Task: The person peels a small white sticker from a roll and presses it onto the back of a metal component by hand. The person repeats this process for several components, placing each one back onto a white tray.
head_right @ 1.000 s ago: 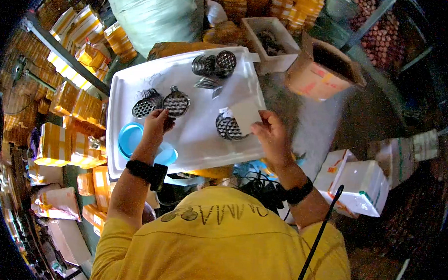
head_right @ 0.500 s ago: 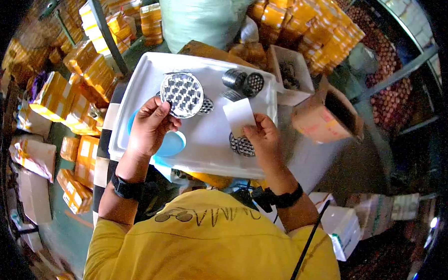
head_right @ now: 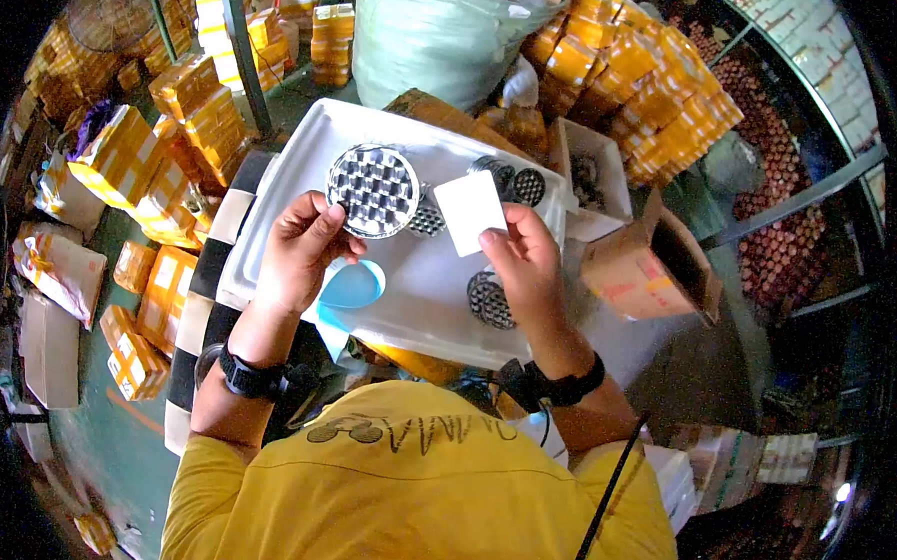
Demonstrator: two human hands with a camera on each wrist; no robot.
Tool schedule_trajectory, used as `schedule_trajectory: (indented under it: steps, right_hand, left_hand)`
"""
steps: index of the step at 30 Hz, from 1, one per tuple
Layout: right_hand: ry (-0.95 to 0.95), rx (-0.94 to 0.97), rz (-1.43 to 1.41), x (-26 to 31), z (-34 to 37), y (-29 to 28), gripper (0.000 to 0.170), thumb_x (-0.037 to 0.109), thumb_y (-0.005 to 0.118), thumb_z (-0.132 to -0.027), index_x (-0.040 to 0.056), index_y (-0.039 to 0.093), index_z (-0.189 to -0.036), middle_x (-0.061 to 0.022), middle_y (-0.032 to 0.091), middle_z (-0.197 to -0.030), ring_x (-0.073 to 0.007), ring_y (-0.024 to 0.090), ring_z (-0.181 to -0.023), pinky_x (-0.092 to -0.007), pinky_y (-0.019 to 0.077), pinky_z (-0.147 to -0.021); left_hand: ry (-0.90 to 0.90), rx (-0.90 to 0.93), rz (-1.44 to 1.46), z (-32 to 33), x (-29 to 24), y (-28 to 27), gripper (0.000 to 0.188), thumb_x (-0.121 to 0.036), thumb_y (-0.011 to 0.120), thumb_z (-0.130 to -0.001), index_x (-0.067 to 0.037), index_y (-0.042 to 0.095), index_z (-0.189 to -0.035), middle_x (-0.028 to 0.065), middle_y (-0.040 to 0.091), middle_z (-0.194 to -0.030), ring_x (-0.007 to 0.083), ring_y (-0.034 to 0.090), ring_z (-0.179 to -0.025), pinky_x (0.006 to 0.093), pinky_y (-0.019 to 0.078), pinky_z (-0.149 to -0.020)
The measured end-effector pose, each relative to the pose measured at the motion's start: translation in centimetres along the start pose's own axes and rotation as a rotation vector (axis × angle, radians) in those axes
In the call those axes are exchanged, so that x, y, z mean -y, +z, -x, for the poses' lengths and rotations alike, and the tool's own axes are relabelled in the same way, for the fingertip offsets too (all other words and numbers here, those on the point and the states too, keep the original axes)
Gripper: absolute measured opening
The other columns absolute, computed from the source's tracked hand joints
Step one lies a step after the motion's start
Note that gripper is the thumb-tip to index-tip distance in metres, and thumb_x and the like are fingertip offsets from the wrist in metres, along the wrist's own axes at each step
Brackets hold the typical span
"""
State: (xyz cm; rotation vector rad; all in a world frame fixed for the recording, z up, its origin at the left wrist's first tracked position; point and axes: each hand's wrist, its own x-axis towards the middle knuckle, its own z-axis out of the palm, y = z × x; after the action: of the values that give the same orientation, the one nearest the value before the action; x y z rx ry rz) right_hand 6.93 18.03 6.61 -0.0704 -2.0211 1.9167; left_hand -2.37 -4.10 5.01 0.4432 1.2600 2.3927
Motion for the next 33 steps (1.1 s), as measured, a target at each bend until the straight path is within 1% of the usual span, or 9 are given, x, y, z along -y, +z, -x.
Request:
schedule_trajectory:
  steps: [5,9,13,16,20,21,24,28,33]
  right_hand:
    - [-0.084,0.065,0.007,1.2,-1.4,0.9,0.026,0.002,0.051,-0.084,-0.002,0.047,-0.11,-0.006,0.057,-0.098,-0.0096,0.053,-0.087,-0.0236,0.043,-0.078]
    - [-0.041,0.142,-0.023,1.9,-2.3,1.3,0.031,0.001,0.049,-0.084,-0.0032,0.045,-0.114,-0.0072,0.056,-0.102,-0.0099,0.053,-0.089,-0.0242,0.0428,-0.079]
    - [0.002,0.233,0.051,1.6,-2.2,1.4,0.033,0.001,0.049,-0.083,-0.0038,0.045,-0.116,-0.0071,0.056,-0.103,-0.0099,0.053,-0.09,-0.0242,0.0438,-0.078]
    - [0.054,0.276,0.108,1.7,-2.1,1.2,0.033,0.001,0.049,-0.083,-0.0038,0.046,-0.115,-0.007,0.056,-0.103,-0.0099,0.054,-0.089,-0.0245,0.0448,-0.077]
    - [0.066,0.303,0.14,2.1,-2.7,0.4,0.033,0.002,0.051,-0.082,-0.0044,0.047,-0.114,-0.0065,0.057,-0.1,-0.0096,0.054,-0.088,-0.0247,0.0451,-0.076]
    - [0.06,0.297,0.142,1.7,-3.0,0.1,0.034,0.002,0.051,-0.081,-0.0053,0.047,-0.114,-0.0069,0.057,-0.1,-0.0102,0.054,-0.088,-0.0249,0.0452,-0.077]
    - [0.194,0.467,0.187,2.2,-3.6,-0.4,0.036,-0.002,0.05,-0.082,-0.0047,0.044,-0.117,-0.0062,0.055,-0.105,-0.0109,0.052,-0.092,-0.0251,0.0442,-0.079]
    - [0.259,0.563,0.074,2.4,-3.5,-0.1,0.035,-0.001,0.051,-0.081,-0.0043,0.045,-0.116,-0.0058,0.055,-0.103,-0.0102,0.053,-0.09,-0.0245,0.0449,-0.076]
    - [0.315,0.58,0.195,2.6,-3.1,-0.3,0.035,-0.003,0.051,-0.081,-0.0046,0.046,-0.115,-0.0058,0.056,-0.103,-0.0097,0.052,-0.09,-0.0248,0.0446,-0.076]
  left_hand:
    - [-0.022,0.007,0.015,0.1,0.4,-0.2,0.006,-0.007,0.051,-0.086,-0.003,0.049,-0.09,0.0095,0.059,-0.079,0.0196,0.061,-0.069,0.0275,0.0516,-0.054]
    - [-0.204,0.08,0.174,0.3,0.6,0.3,0.034,0.003,0.048,-0.078,-0.002,0.041,-0.112,0.0141,0.056,-0.1,0.0224,0.06,-0.081,0.03,0.0544,-0.059]
    - [-0.401,0.196,0.273,0.7,0.4,1.1,0.034,-0.01,0.048,-0.084,-0.003,0.039,-0.116,0.0141,0.057,-0.099,0.0214,0.06,-0.079,0.0265,0.0532,-0.059]
    - [-0.485,0.222,0.279,0.5,0.7,0.6,0.037,-0.013,0.051,-0.084,-0.003,0.038,-0.117,0.0124,0.058,-0.094,0.0206,0.061,-0.079,0.0281,0.0531,-0.059]
    - [-0.492,0.062,0.249,0.5,0.5,1.7,0.031,-0.011,0.051,-0.085,0.003,0.045,-0.112,0.011,0.06,-0.092,0.0188,0.061,-0.079,0.0298,0.052,-0.07]
    - [-0.486,0.177,0.247,0.4,0.7,1.3,0.027,-0.008,0.052,-0.084,0.005,0.049,-0.107,0.0109,0.06,-0.095,0.0187,0.06,-0.082,0.0302,0.0503,-0.075]
    - [-0.595,0.234,0.169,0.3,1.2,0.8,0.027,-0.005,0.055,-0.081,0.005,0.05,-0.106,0.0111,0.059,-0.095,0.0191,0.06,-0.085,0.03,0.05,-0.075]
    - [-0.669,0.246,0.204,0.5,1.4,1.2,0.033,-0.002,0.056,-0.079,0.004,0.046,-0.11,0.0126,0.058,-0.097,0.0194,0.06,-0.086,0.0307,0.0499,-0.077]
    - [-0.7,0.212,0.221,0.7,1.7,1.2,0.033,-0.002,0.054,-0.081,0.004,0.045,-0.112,0.0118,0.058,-0.097,0.0182,0.06,-0.085,0.0289,0.0498,-0.077]
